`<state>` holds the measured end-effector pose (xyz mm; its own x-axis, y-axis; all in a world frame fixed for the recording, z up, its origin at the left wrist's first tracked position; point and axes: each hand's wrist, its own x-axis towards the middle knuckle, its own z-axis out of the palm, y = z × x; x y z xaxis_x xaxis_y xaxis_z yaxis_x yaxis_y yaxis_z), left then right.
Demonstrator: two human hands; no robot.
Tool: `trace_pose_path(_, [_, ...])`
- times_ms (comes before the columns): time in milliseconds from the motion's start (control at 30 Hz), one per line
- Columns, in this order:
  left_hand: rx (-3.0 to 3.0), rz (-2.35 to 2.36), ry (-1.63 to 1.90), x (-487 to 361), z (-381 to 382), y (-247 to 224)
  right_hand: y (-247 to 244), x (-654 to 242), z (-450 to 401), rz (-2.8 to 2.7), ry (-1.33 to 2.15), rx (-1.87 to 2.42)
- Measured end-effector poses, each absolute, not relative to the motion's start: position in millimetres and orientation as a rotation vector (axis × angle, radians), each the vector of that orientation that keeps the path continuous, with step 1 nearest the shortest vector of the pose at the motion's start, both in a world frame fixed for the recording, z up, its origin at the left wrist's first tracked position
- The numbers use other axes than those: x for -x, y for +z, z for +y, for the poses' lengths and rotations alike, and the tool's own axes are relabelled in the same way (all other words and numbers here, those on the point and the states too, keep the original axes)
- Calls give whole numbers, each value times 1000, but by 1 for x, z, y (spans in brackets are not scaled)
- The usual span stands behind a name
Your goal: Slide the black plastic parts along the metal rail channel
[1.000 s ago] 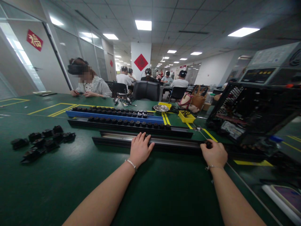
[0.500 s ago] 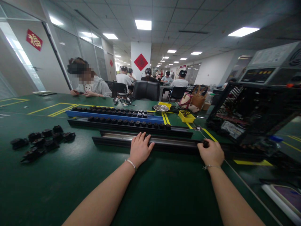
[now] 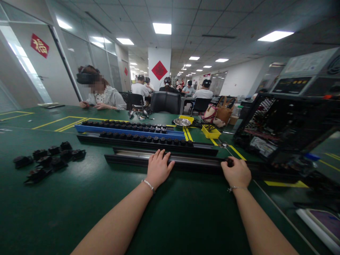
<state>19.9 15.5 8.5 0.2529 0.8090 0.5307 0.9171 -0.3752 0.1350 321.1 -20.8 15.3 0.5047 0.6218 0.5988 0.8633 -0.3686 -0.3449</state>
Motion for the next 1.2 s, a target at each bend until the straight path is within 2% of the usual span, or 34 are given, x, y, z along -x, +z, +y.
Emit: trace_pose_path(1200, [2321,-1620,-780,-20,16,9,15,-303,-17,-1260,-428,2135])
